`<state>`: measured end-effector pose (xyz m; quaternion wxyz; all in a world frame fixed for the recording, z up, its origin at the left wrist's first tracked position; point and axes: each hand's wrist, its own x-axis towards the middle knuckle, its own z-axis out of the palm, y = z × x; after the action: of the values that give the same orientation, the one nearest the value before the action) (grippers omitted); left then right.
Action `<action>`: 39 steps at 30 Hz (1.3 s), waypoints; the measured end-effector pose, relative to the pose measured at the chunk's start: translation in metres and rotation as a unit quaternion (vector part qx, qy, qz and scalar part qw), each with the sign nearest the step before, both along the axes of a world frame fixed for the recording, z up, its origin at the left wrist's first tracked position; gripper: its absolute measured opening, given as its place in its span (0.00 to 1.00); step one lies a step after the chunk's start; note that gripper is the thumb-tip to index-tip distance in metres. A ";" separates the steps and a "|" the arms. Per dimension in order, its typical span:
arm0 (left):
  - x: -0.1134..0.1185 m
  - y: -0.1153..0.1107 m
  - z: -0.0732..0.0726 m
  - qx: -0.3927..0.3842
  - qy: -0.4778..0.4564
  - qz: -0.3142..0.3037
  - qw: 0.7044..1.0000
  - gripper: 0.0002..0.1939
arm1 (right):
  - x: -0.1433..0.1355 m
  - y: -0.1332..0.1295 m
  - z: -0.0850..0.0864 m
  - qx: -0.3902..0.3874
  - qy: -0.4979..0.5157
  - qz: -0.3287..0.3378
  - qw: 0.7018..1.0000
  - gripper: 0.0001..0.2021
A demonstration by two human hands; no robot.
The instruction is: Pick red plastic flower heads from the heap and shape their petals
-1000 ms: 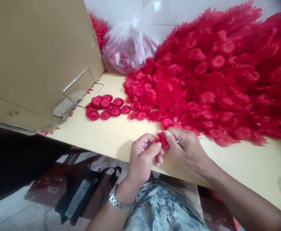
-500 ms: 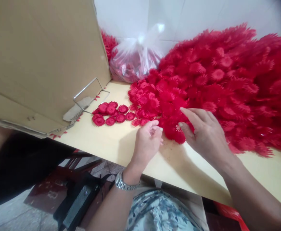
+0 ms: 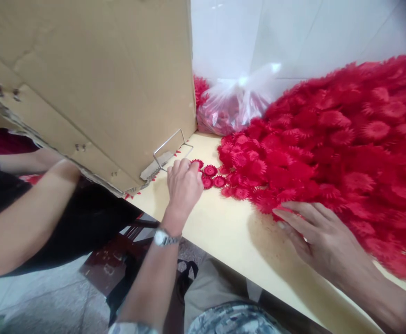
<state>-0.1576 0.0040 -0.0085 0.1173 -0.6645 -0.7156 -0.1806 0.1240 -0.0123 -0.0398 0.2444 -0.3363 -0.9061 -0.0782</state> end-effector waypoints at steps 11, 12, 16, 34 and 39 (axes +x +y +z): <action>-0.020 0.026 -0.011 -0.073 0.082 -0.094 0.990 0.13 | 0.006 -0.004 -0.001 -0.068 0.013 0.023 0.997 0.13; -0.021 0.026 -0.011 -0.075 0.082 -0.097 0.989 0.12 | 0.006 -0.004 -0.001 -0.072 0.014 0.025 0.997 0.13; -0.024 0.026 -0.010 -0.077 0.077 -0.105 0.989 0.12 | 0.006 -0.004 0.000 -0.081 0.014 0.020 0.996 0.13; 0.101 -0.069 -0.015 -0.173 -0.941 -0.089 0.276 0.15 | -0.024 -0.024 0.037 -0.187 0.150 0.034 0.970 0.11; 0.115 -0.071 -0.020 -0.179 -0.926 -0.093 0.319 0.13 | -0.013 -0.031 0.027 -0.203 0.158 0.027 0.966 0.10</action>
<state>-0.0431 -0.0671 -0.0285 -0.7613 -0.1321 -0.3070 -0.5556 0.1107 -0.0433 -0.0125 0.3134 -0.3620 -0.8616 0.1684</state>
